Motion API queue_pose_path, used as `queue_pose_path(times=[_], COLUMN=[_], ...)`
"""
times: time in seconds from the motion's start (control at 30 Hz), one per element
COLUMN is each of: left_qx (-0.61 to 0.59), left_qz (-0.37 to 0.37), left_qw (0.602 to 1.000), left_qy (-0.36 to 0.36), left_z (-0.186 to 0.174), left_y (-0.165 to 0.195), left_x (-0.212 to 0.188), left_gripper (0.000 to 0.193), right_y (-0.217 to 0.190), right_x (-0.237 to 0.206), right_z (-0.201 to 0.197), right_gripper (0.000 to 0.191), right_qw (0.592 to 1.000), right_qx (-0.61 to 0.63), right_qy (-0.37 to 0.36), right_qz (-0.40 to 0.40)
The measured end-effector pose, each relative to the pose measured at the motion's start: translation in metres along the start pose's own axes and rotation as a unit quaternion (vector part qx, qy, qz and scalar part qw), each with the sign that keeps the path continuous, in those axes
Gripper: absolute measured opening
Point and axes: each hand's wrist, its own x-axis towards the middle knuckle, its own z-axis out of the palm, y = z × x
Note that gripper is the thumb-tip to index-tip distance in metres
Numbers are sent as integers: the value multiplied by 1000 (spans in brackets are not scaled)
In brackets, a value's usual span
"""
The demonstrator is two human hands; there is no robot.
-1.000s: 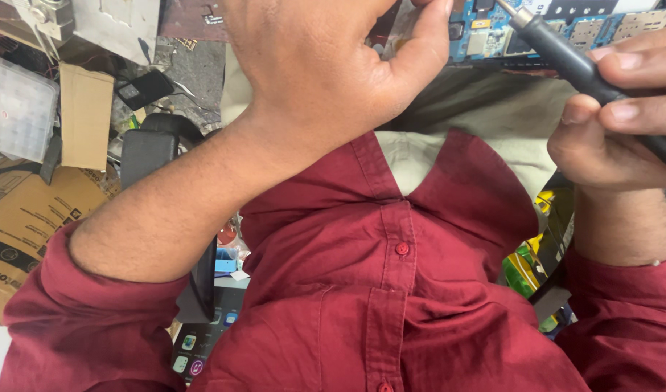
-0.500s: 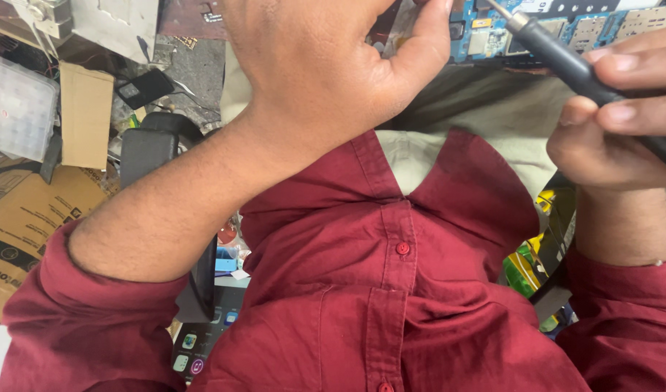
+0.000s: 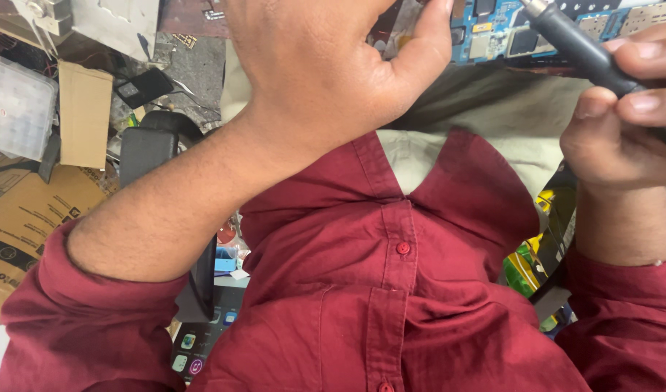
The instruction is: The person sits at a cluttered repair workbench and solders components on a disassembled phone motherboard. They handle small parts, use pliers to trim or position components, and work on the board with a soldering iron, holding the board steady with the other hand.
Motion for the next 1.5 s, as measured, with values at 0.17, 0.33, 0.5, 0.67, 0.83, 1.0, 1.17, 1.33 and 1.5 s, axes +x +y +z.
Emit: queue_pose_path(times=[0.17, 0.33, 0.5, 0.67, 0.83, 1.0, 1.17, 1.33, 1.5], left_qx=[-5, -58, -138, -112, 63, 132, 120, 94, 95], left_qz=[3, -23, -56, 2, 126, 131, 101, 86, 78], left_qw=[1000, 998, 988, 990, 978, 969, 973, 978, 980], left_qy=[-3, -22, -44, -82, -151, -164, -167, -163, -156], left_z=[-3, -12, -29, -56, -82, -74, -68, -69, -71], left_y=[0, -1, -1, 0, 8, 11, 4, 0, 1], left_x=[0, -2, -2, 4, 15, 17, 13, 11, 11], left_gripper=[11, 8, 10, 14, 23, 21, 11, 7, 9], right_y=[-3, -6, -8, -9, -13, -13, -18, -19, -18], right_x=[0, 11, 18, 18, 29, 48, 56, 57, 58], right_z=[2, 10, 16, 26, 34, 34, 36, 37, 37], right_gripper=[24, 28, 30, 33, 31, 29, 31, 31, 31], right_qw=[999, 999, 997, 988, 981, 990, 990, 991, 992], right_qx=[-31, 2, 10, 68, 95, 60, 67, 71, 57], right_qy=[13, 36, 66, 123, 150, 124, 118, 112, 112], right_qz=[31, 21, 32, 63, 74, 18, 31, 35, 22])
